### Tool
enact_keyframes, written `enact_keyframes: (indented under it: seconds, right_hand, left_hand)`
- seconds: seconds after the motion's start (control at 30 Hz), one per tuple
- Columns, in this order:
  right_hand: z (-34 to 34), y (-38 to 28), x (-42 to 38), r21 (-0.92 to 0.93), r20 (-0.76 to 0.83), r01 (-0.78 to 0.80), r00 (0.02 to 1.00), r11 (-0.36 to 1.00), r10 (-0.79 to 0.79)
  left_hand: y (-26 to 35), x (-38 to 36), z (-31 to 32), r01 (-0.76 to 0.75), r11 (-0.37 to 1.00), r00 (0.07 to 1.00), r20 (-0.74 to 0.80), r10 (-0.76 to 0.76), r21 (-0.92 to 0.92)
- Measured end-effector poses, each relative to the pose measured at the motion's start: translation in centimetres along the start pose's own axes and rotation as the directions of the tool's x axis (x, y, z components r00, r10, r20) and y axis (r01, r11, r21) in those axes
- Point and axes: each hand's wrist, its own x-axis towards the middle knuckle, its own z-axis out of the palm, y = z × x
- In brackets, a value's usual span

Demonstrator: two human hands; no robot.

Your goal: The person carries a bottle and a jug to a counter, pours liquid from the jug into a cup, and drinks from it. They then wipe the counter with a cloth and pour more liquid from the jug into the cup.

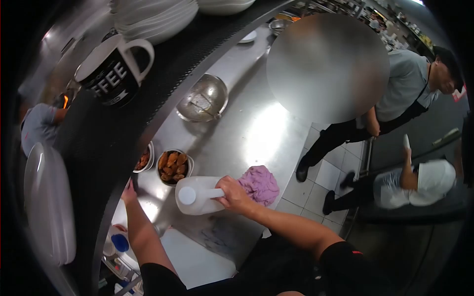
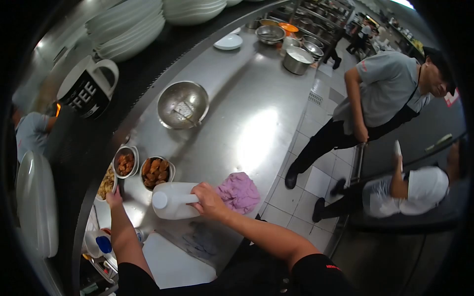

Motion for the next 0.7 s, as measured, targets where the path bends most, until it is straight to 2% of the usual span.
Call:
enact_keyframes:
  seconds: [0.07,0.17,0.3,0.37,0.5,0.57,0.6,0.67,0.7]
  right_hand:
    - [-0.4,-0.6,-0.1,-0.008,0.022,-0.037,0.999,0.999,0.037]
    - [-0.7,-1.2,-0.2,-0.020,0.000,-0.021,1.000,1.000,0.021]
    - [-0.3,-2.1,-0.9,-0.006,0.005,-0.029,1.000,1.000,0.029]
    - [-0.2,-2.7,-1.2,-0.013,-0.032,-0.105,0.994,0.994,0.105]
    - [-0.9,-3.0,-2.1,-0.022,-0.032,-0.071,0.997,0.997,0.070]
    - [-2.2,-3.4,-2.9,0.072,-0.043,-0.072,0.996,0.995,0.075]
    - [-3.1,-2.8,-3.5,0.063,-0.055,-0.072,0.996,0.995,0.075]
    - [-5.1,0.6,-5.7,-0.116,0.081,-0.032,0.996,0.993,0.042]
    - [-6.3,1.8,-6.3,-0.291,0.139,-0.051,0.986,0.955,0.095]
  left_hand:
    - [1.3,-0.5,0.2,-0.037,0.999,0.995,-0.092,0.039,0.023]
    - [4.4,-1.6,0.5,-0.062,0.998,0.989,-0.129,0.065,0.028]
    - [8.1,-5.0,2.8,-0.192,0.980,0.977,-0.083,0.197,0.055]
    - [10.2,-7.3,4.6,-0.228,0.972,0.969,-0.079,0.232,0.061]
    - [13.0,-13.2,8.0,-0.226,0.972,0.972,-0.047,0.229,0.070]
    - [14.1,-16.9,9.4,-0.196,0.977,0.980,-0.001,0.197,0.088]
    - [14.6,-19.0,10.1,-0.179,0.979,0.984,0.040,0.175,0.100]
    - [15.6,-22.9,11.2,-0.155,0.979,0.979,0.154,0.134,0.133]
    - [16.2,-24.7,10.9,-0.141,0.978,0.969,0.223,0.104,0.155]
